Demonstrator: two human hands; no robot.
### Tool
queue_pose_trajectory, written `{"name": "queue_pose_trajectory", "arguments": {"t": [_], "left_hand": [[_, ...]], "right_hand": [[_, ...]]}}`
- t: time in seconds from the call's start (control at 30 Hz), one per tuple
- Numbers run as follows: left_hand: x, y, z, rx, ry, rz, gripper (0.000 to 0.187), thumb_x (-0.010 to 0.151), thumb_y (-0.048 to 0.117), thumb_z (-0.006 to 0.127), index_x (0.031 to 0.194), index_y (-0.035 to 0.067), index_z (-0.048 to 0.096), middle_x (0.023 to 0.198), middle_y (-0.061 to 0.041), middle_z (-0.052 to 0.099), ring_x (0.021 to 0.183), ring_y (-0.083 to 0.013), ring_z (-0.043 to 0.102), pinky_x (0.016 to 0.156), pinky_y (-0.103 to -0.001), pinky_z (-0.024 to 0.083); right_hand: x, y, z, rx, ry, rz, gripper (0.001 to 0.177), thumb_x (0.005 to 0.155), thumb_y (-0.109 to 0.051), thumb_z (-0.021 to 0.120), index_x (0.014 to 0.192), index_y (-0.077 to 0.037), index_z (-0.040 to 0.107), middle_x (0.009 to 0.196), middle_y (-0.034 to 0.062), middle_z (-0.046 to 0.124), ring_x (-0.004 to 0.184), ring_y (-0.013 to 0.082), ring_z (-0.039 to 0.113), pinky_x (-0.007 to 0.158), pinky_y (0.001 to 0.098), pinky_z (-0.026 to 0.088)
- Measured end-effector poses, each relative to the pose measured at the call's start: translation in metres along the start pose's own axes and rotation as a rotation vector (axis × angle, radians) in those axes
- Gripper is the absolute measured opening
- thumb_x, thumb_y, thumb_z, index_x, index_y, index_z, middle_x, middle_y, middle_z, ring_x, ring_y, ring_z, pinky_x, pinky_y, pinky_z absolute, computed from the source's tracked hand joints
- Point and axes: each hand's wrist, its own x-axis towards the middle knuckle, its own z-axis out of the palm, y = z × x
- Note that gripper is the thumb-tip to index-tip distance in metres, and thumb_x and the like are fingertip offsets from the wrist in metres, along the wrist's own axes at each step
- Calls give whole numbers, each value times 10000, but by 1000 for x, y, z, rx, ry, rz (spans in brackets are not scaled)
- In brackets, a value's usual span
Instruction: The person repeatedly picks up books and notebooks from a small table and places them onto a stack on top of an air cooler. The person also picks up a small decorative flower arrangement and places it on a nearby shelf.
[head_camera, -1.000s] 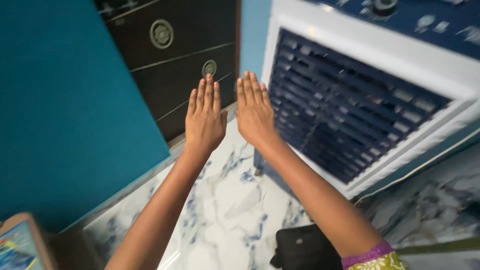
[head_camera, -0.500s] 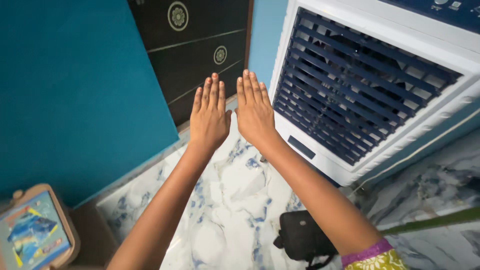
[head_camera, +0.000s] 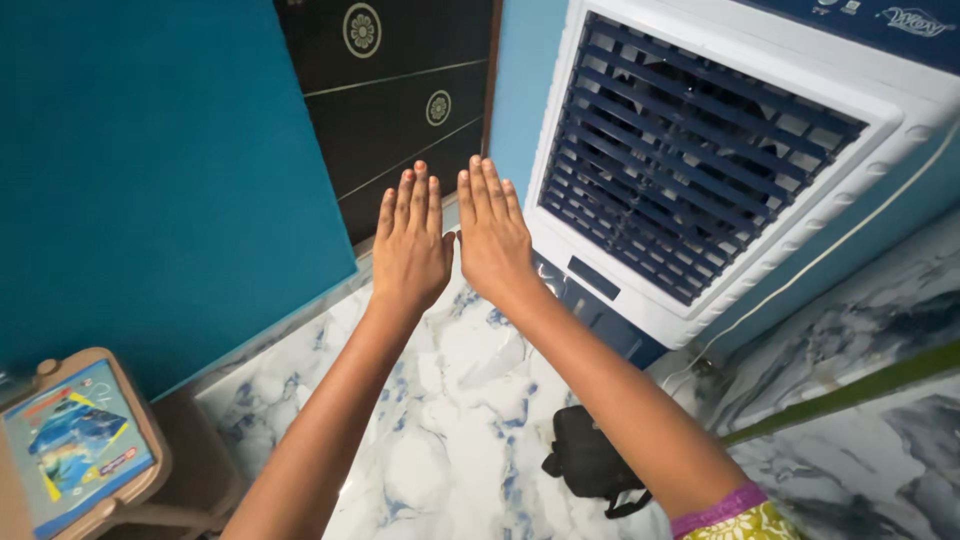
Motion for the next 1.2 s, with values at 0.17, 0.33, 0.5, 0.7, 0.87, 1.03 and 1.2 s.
{"name": "queue_pose_trajectory", "arguments": {"t": [0.17, 0.33, 0.5, 0.7, 0.87, 1.03, 1.2], "left_hand": [[-34, -44, -16, -27, -27, -12, 770, 964, 338, 578, 1566, -59, 308, 1679, -224, 200, 1569, -324, 174, 1267, -473, 119], [-78, -104, -36, -16, -82, 2, 789, 954, 353, 580, 1563, -58, 293, 1674, -228, 192, 1561, -332, 171, 1254, -477, 123], [-119, -161, -54, 5, -137, -11, 774, 958, 342, 576, 1573, -33, 292, 1678, -212, 190, 1556, -340, 171, 1250, -487, 138], [-161, -202, -76, 20, -143, -47, 764, 961, 331, 565, 1568, -45, 294, 1676, -219, 194, 1559, -348, 174, 1248, -492, 145], [-177, -215, -88, 71, -135, -82, 758, 967, 333, 559, 1571, -44, 296, 1678, -224, 207, 1558, -342, 174, 1257, -489, 140], [-191, -215, -99, 56, -142, -116, 760, 964, 350, 552, 1566, -40, 299, 1666, -220, 213, 1556, -341, 172, 1247, -492, 136], [-205, -225, -101, 72, -122, -129, 748, 988, 351, 538, 1581, -38, 299, 1683, -220, 210, 1568, -335, 173, 1260, -488, 137]], "right_hand": [[-3, -59, 15, 39, -13, 36, 748, 936, -222, 625, 1549, 77, 319, 1647, 260, 261, 1552, 360, 225, 1264, 480, 172], [-5, -135, 35, 90, -31, 87, 779, 927, -245, 634, 1546, 84, 295, 1640, 269, 253, 1544, 365, 217, 1251, 487, 164], [-1, -205, 49, 71, -96, 115, 784, 931, -236, 630, 1557, 75, 274, 1652, 252, 235, 1554, 357, 198, 1257, 475, 156], [1, -261, 50, 104, -121, 88, 789, 939, -235, 620, 1562, 77, 251, 1660, 249, 209, 1556, 353, 173, 1257, 478, 141], [0, -284, 49, 116, -150, 49, 804, 933, -235, 619, 1568, 73, 235, 1660, 250, 200, 1557, 361, 160, 1255, 483, 129], [1, -294, 50, 128, -119, 16, 790, 941, -224, 615, 1572, 71, 241, 1665, 248, 202, 1561, 359, 165, 1257, 477, 130], [-3, -307, 56, 128, -142, -10, 777, 933, -203, 609, 1565, 77, 254, 1661, 253, 210, 1560, 362, 177, 1260, 477, 133]]}}
